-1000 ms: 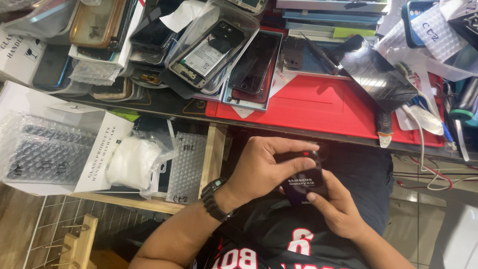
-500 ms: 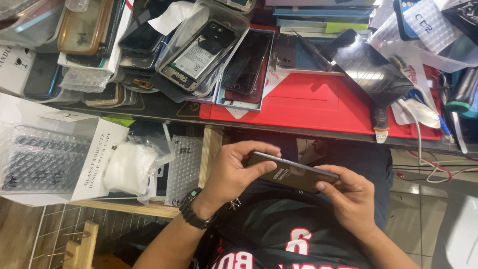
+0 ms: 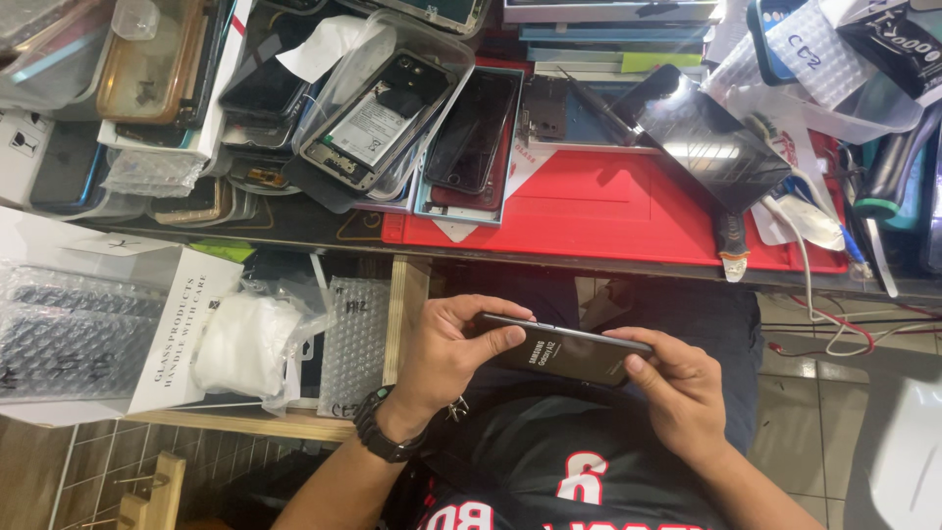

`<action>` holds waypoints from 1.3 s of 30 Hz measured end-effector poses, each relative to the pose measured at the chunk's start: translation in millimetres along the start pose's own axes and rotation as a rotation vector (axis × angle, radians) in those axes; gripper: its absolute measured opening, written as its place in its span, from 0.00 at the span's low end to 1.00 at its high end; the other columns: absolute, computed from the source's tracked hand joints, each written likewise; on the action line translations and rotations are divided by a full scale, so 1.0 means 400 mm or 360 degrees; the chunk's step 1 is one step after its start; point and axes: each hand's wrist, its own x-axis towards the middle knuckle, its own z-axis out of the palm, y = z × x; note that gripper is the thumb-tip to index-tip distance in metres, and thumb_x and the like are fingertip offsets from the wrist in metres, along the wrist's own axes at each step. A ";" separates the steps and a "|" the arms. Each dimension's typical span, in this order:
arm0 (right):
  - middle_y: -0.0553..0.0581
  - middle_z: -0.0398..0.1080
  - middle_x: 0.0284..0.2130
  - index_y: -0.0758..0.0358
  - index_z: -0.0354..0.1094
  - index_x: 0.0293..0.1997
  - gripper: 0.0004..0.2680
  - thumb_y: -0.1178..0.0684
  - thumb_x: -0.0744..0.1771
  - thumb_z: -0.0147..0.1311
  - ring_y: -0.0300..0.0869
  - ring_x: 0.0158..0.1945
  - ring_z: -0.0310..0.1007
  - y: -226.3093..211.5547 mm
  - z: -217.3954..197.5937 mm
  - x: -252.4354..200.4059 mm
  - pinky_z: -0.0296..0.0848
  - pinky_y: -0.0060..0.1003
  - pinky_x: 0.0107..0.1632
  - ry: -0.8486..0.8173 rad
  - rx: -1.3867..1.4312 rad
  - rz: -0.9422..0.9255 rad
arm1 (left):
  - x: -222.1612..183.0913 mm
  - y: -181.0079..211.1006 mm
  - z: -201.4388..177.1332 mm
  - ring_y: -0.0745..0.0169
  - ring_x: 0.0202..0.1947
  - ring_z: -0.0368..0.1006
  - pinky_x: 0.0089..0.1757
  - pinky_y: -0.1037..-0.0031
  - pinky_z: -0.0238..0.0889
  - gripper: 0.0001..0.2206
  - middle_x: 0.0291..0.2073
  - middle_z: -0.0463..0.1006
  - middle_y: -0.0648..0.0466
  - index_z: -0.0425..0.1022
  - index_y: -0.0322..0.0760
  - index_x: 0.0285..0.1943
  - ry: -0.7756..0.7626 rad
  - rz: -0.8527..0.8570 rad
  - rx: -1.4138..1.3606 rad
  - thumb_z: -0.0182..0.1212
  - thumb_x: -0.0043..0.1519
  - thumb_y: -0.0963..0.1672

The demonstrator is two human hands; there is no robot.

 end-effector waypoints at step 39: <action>0.54 0.74 0.29 0.67 0.67 0.50 0.11 0.51 0.71 0.41 0.34 0.23 0.74 -0.031 0.024 0.012 0.75 0.30 0.21 0.0367 0.0229 0.0227 | -0.034 -0.019 0.169 0.49 0.78 0.48 0.71 0.55 0.36 0.33 0.77 0.54 0.45 0.54 0.32 0.79 -0.0423 0.1287 0.2304 0.52 0.65 0.50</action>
